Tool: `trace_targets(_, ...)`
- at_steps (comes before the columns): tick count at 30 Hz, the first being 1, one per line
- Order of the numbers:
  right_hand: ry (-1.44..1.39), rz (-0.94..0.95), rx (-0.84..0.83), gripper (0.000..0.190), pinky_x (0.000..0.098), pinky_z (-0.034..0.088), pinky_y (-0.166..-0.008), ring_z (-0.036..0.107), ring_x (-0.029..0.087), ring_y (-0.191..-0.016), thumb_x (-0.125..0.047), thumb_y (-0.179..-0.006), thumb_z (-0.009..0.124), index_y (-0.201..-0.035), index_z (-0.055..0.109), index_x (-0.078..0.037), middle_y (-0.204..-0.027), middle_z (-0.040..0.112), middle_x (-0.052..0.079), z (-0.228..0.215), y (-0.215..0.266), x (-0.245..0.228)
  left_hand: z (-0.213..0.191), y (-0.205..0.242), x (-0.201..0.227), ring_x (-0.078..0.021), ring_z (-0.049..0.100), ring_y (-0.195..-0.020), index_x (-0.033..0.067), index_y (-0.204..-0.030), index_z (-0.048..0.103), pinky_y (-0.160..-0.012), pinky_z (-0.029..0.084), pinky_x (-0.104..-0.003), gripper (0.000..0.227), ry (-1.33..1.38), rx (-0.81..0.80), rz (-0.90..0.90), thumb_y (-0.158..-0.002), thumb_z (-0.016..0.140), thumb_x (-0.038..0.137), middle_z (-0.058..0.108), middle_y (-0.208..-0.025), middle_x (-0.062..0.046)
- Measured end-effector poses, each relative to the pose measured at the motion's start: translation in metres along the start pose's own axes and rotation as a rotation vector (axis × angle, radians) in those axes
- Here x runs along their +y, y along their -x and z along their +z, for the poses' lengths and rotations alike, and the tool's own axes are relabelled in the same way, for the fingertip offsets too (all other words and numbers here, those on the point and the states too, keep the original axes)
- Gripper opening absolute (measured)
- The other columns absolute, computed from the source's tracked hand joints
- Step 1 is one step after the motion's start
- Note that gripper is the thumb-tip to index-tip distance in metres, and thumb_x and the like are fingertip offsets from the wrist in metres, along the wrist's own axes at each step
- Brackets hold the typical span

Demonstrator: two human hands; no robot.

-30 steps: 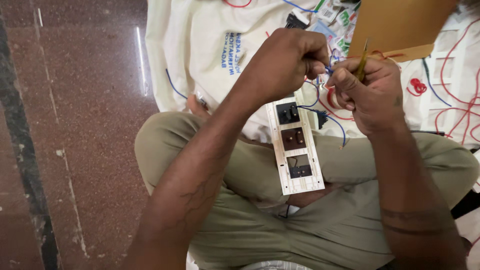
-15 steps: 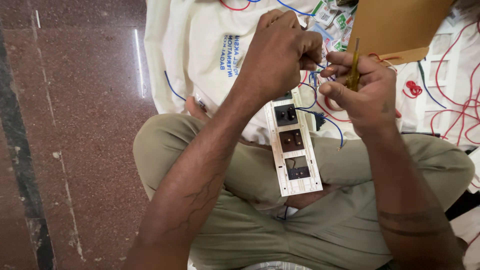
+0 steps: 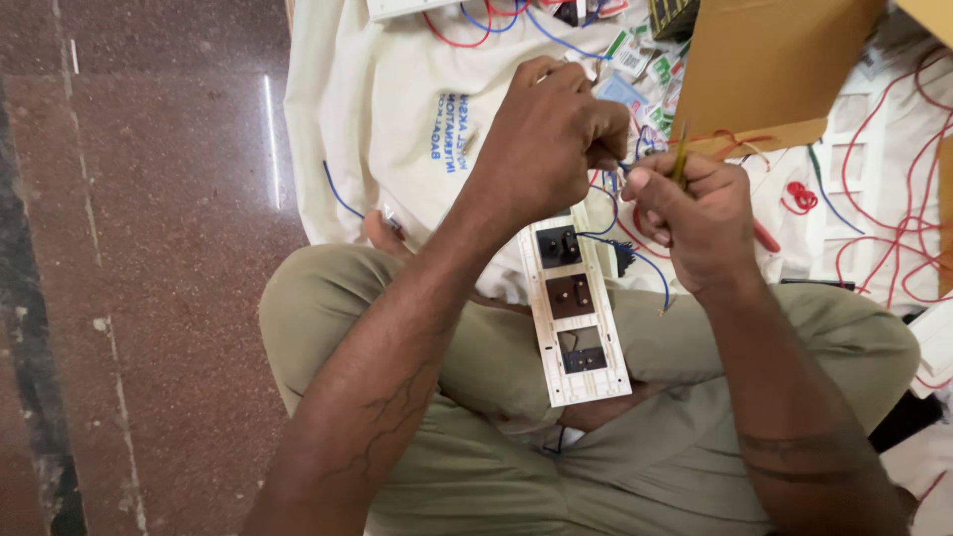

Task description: The person wires an electrical power strip housing by stripping wire ends and securing them into the screw terminals of individual sockets using a screwdriver and pliers.

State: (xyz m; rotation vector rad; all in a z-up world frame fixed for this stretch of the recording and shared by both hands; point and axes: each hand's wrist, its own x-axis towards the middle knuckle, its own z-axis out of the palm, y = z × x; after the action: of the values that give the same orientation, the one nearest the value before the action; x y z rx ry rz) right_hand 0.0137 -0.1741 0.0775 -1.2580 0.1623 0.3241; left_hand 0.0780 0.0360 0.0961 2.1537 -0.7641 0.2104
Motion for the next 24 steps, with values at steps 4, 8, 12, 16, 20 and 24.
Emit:
trace_targets(4,0.623,-0.405,0.097,0.029,0.0200,0.051,-0.072,0.062,0.006,-0.075,-0.012,-0.094,0.084,-0.112,0.069,0.006,-0.086,0.068,0.003,0.008,0.007,-0.016,0.003,-0.001,-0.004,-0.0226,0.062,-0.083,0.0146,-0.075,0.072,-0.089,0.041,-0.041,0.012,0.061,-0.023,-0.066,-0.074,0.082,0.008,0.072,-0.073,0.001)
trace_targets(8,0.943,-0.770,0.119,0.021,0.0232,0.053,-0.072,0.069,0.014,-0.081,-0.006,-0.103,0.090,-0.108,0.074,0.005,-0.097,0.075,0.013,0.009,0.012,-0.023,-0.001,-0.001,-0.007,-0.0236,0.064,-0.084,0.0126,-0.074,0.070,-0.086,0.041,-0.042,0.014,0.096,0.007,-0.051,-0.073,0.084,0.009,0.072,-0.073,0.002)
trace_targets(12,0.922,-0.699,0.153,0.016,0.0239,0.052,-0.070,0.068,0.014,-0.078,-0.006,-0.102,0.088,-0.109,0.076,0.002,-0.101,0.075,0.013,0.008,0.011,-0.019,0.001,-0.001,-0.004,-0.0228,0.063,-0.082,0.0138,-0.075,0.071,-0.087,0.040,-0.043,0.014,0.122,0.005,-0.047,-0.073,0.084,0.008,0.072,-0.073,0.002)
trace_targets(16,0.876,-0.745,0.079,0.014,0.0261,0.054,-0.077,0.070,0.017,-0.085,-0.004,-0.104,0.087,-0.107,0.076,0.004,-0.097,0.075,0.013,0.007,0.010,-0.018,0.000,-0.002,-0.001,-0.0223,0.063,-0.081,0.0142,-0.075,0.071,-0.087,0.040,-0.042,0.014,0.120,0.008,-0.065,-0.075,0.084,0.010,0.072,-0.073,0.002)
trace_targets(20,0.902,-0.789,0.068,0.013,0.0266,0.055,-0.079,0.071,0.018,-0.088,-0.003,-0.106,0.085,-0.108,0.075,0.005,-0.099,0.075,0.013,0.007,0.011,-0.017,0.001,-0.002,0.002,-0.0234,0.063,-0.081,0.0145,-0.076,0.072,-0.086,0.040,-0.042,0.013,0.136,0.040,-0.054,-0.074,0.084,0.008,0.071,-0.072,0.002)
trace_targets(24,0.963,-0.806,0.066,0.010,0.0275,0.055,-0.079,0.070,0.018,-0.086,0.000,-0.104,0.084,-0.104,0.075,0.004,-0.096,0.075,0.012,0.009,0.013,-0.016,0.001,-0.002,0.001,-0.0242,0.063,-0.080,0.0123,-0.074,0.071,-0.085,0.040,-0.041,0.013,0.126,0.000,-0.094,-0.073,0.081,0.005,0.071,-0.071,0.000)
